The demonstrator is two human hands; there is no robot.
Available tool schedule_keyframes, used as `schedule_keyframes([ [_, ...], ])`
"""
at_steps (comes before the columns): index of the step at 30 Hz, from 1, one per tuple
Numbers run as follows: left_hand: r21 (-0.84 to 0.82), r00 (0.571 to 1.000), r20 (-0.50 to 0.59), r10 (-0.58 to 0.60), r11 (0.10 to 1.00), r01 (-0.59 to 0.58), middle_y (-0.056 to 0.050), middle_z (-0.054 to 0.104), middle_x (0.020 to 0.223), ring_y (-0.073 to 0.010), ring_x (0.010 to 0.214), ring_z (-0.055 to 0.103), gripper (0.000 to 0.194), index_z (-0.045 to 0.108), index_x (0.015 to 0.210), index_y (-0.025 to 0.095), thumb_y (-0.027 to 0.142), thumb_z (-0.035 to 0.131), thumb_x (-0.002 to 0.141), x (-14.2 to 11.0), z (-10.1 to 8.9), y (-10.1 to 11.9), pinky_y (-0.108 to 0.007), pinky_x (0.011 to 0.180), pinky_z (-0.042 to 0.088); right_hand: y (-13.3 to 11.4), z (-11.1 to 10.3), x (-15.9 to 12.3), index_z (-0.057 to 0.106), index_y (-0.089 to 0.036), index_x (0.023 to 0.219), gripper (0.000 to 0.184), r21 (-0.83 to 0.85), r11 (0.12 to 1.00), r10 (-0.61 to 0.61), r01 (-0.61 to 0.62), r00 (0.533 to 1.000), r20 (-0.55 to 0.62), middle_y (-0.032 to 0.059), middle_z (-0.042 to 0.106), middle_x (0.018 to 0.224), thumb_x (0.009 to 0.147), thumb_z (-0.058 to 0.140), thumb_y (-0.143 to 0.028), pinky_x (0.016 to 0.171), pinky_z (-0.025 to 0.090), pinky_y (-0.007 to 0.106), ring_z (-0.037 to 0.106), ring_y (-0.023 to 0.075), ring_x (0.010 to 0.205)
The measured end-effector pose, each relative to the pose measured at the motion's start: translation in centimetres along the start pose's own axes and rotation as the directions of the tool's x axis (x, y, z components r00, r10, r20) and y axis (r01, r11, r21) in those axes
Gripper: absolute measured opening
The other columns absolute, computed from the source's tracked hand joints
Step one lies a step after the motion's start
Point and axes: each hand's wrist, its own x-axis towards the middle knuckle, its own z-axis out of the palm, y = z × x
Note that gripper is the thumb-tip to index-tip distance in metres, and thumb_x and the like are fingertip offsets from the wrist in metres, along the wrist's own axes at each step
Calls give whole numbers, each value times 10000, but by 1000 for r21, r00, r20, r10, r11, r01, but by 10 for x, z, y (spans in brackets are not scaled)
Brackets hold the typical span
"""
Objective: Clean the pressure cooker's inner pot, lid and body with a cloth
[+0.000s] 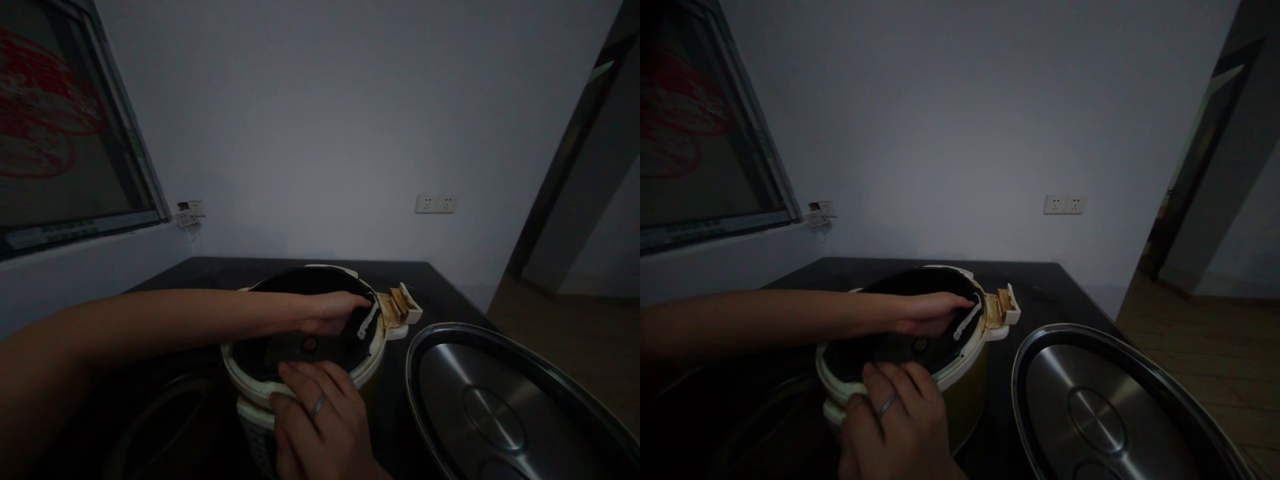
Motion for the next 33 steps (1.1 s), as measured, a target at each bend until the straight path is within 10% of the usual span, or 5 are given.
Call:
schedule_keyframes([
  [12,-39,979,-127,157,986,-163,-18,608,635,-127,602,542,221,601,690,124,91,441,839,9,-9,12,-262,668,422,0,-4,1,660,-140,794,224,13,1000,5,-6,998,64,65,734,887,854,444,-132,742,496,291,676,156,828],
  [20,378,988,-45,148,918,-120,18,578,579,-95,481,480,185,607,651,135,93,478,777,-13,-10,10,-235,550,386,0,-2,1,664,-163,777,251,-21,1000,9,-8,999,44,45,737,870,869,431,-150,745,489,273,662,138,828],
  [23,612,968,56,244,758,-227,3,647,669,-138,605,568,182,649,759,150,91,479,741,-13,-27,12,-256,639,447,0,0,1,663,-164,763,267,-24,1000,21,-20,999,37,43,734,855,875,422,-154,727,493,268,658,136,818],
  [28,927,931,259,258,204,-314,-98,693,1142,-265,1055,620,549,637,1197,172,50,510,678,-31,-57,10,-364,950,422,-1,4,-1,660,-166,723,302,-34,998,47,-47,999,-15,33,734,842,895,412,-163,724,490,261,662,127,793],
  [33,930,955,295,21,226,-292,-183,447,1436,-338,1352,376,714,511,1352,104,141,622,648,-44,-81,-12,-420,1085,317,-1,6,-2,664,-175,714,282,-54,997,53,-55,998,-33,13,742,825,885,442,-134,728,498,246,665,114,789],
])
